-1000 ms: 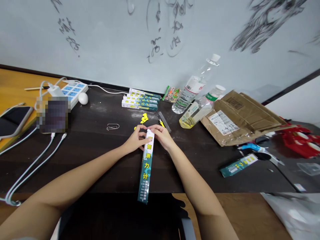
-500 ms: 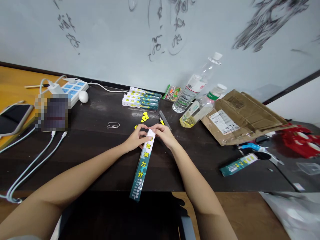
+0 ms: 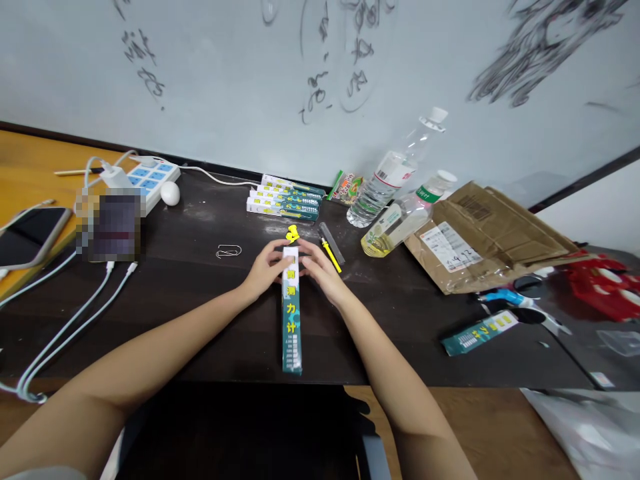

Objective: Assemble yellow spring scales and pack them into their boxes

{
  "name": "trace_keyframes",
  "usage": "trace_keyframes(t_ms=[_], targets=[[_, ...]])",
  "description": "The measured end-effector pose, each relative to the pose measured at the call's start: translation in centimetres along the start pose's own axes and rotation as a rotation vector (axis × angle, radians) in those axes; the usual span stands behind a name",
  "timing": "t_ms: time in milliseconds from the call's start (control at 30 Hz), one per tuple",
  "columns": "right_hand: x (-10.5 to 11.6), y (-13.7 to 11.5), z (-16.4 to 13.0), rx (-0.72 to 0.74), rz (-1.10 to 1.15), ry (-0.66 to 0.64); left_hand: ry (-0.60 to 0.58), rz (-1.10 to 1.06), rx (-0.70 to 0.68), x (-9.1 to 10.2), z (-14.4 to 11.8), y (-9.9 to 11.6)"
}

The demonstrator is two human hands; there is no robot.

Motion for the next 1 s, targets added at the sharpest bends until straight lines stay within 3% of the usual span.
trace_keyframes(t_ms=[200,367,500,633,700,1000], targets=[[-0.9,0.8,-0.5,-0.071,-0.115,-0.058,0.418,-0.058,-0.071,3.3,1.8,0.0],[-0.2,1.2,-0.4,-0.051,-0.264,-0.019,0.574,-0.061,-0.114,5.3,2.9,-0.2],[0.6,0.8,-0.3,-0.053,-0.281,-0.070,0.644,-0.062,-0.114,6.3,3.3,0.0],[1.0,-0.2,-0.6,-0.046,-0.382,-0.321,0.685,-0.070,-0.091,7.1,3.7,-0.1],[1.0,-0.5,-0.8,-0.029,-0.452,-0.384,0.693,-0.075,-0.079,7.4,3.9,-0.2],[0.2,-0.2,-1.0,-0.103,-0.369,-0.390,0.646,-0.092,-0.034,7.3,3.9,-0.3]])
Point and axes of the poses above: each hand's wrist, its own z-axis towards the middle knuckle, its own x-axis out of the back of the hand, y = z × x, the point moved 1 cm from there along z, towards the middle knuckle, and after that the axes turned 13 degrees about z, right-handed, at the moved point
